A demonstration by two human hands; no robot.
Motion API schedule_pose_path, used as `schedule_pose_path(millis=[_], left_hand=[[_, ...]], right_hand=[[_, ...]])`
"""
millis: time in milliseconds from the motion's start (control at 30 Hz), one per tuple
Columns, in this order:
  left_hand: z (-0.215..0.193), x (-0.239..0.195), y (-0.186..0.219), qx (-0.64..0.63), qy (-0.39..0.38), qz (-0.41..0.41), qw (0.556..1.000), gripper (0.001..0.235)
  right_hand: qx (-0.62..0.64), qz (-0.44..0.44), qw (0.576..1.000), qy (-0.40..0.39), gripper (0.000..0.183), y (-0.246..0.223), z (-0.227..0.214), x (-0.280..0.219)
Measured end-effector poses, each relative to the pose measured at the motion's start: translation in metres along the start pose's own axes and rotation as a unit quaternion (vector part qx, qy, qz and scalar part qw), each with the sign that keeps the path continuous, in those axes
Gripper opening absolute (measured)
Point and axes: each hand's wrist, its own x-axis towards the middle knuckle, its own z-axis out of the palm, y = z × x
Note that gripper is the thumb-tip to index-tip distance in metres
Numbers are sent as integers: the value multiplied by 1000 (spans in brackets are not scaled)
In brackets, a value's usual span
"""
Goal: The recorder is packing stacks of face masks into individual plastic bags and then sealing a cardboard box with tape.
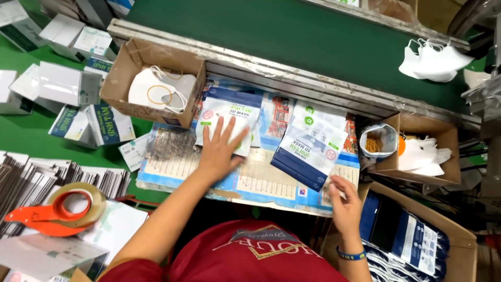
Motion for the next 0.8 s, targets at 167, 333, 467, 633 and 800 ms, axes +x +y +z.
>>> schedule_pose_path(millis=[167, 333, 467, 633, 800], left_hand=[[84, 25, -43, 352, 115, -44, 928, 94], [72, 39, 10, 188, 125, -128, 966, 89], [54, 28, 24, 53, 75, -115, 989, 97], [63, 42, -21, 98, 90, 0, 991, 88], [32, 38, -24, 134, 48, 73, 987, 86]], right_hand=[[-124, -68, 985, 103, 27, 17, 6, 8], [-153, -101, 976, 116, 25, 51, 24, 1], [-165, -107, 973, 122, 23, 40, 28, 1], [-189, -123, 966, 125, 22, 28, 35, 6], [-174, -105, 968, 146, 24, 34, 31, 0]])
